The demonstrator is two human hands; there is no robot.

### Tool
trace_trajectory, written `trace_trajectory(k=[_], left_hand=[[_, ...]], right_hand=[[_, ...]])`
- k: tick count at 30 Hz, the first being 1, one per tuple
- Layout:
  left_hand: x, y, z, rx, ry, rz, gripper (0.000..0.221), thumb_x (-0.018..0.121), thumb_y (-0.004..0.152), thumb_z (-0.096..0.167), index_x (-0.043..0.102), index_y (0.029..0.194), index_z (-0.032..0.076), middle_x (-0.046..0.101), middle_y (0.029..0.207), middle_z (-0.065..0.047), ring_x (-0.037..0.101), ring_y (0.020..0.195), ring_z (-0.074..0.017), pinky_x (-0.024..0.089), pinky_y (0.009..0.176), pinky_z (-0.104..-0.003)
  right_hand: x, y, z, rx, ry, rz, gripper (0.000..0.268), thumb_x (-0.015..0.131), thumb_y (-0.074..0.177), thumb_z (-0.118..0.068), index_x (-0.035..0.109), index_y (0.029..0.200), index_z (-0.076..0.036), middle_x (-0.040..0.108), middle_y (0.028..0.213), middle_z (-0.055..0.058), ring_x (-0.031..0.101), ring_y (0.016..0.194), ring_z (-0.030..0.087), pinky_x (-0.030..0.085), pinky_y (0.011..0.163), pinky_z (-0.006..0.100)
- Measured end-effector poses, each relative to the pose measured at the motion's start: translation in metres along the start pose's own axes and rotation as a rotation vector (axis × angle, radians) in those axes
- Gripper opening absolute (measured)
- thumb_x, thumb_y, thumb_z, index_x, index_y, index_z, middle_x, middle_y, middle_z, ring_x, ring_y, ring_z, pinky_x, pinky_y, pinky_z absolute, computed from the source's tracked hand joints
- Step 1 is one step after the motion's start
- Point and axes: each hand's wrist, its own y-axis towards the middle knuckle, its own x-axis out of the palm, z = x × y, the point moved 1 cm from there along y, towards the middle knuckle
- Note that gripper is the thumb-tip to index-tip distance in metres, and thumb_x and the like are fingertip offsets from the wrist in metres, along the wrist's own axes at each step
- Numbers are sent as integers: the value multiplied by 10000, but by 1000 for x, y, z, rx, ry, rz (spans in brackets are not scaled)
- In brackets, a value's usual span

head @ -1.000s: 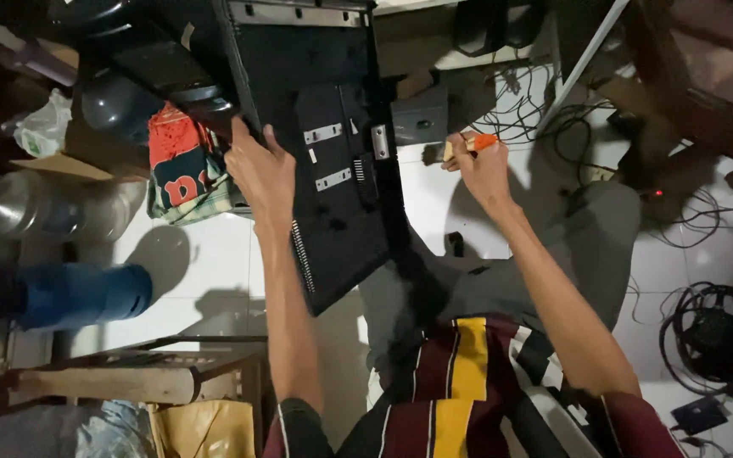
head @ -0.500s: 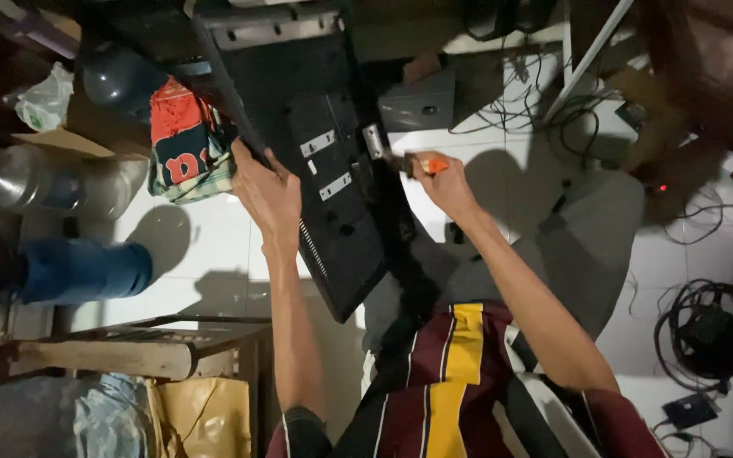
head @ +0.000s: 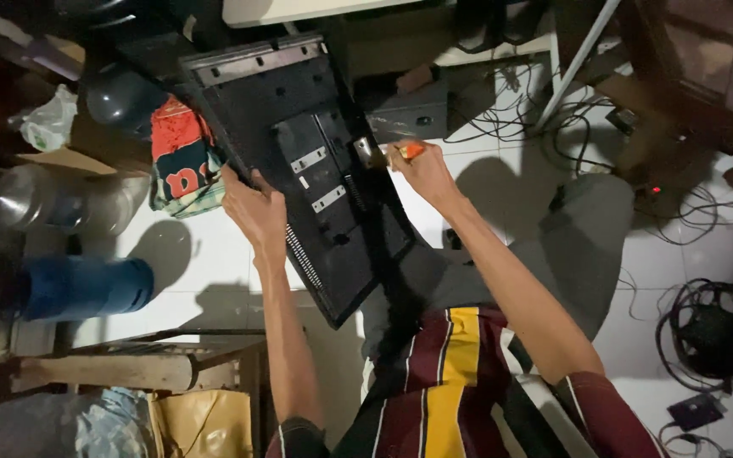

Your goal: Cleaning the back cover of a monitor using a small brush to remove dust.

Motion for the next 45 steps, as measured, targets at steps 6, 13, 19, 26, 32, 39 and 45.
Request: trace_trajectory(k=[6,13,19,26,32,39,45], left_hand=[[-3,2,4,-19,-117,-2,226,527,1012,56,582,1178,-88,671,871,-323,672,799,-555,550,692,-544],[0,1,-2,-22,-163,-1,228,537,1010,53,574,1189,-84,667,869,-318,680,795,-544,536,675,-549],[2,1,-3,-43,-163,7,209,548,990,44,594,1145,-89,664,868,-321,680,807,-539,542,690,-539],[-7,-3,17,-38,-211,39,218,559,984,44,606,1164,-69,658,868,-329,654,830,-574,534,686,-548],[-6,-5,9,-55,-230,-9,229,521,1010,29,602,1189,-87,670,879,-324,682,795,-527,547,692,-522],[-7,-5,18,-65,-134,-25,249,525,1019,92,591,1203,-62,685,872,-280,712,773,-475,559,675,-486],[0,-8,32,-44,-88,28,242,541,1001,57,584,1218,-42,676,794,-284,699,697,-470,551,651,-482]], right_hand=[[-2,14,5,-155,54,50,73,733,979,-109,790,1025,-100,744,857,123,724,870,369,565,860,422],[-14,20,-10,-94,-79,-107,174,667,958,-155,746,923,-4,719,817,246,681,862,487,531,859,571],[-10,7,3,-185,-122,-109,207,704,953,-149,702,801,-8,705,754,210,690,777,446,559,794,510],[-16,23,-20,-272,-91,12,99,694,996,-133,755,979,-57,760,908,154,731,890,371,592,849,416],[-18,20,-3,-131,-105,-95,209,706,945,-130,657,779,-12,662,701,180,669,714,372,539,730,435],[-19,9,-1,-86,-63,-188,114,719,928,-77,709,853,8,670,702,182,673,708,366,533,722,430],[-31,13,15,-111,-149,-283,195,746,924,-149,702,846,25,653,711,254,666,718,447,527,702,463]])
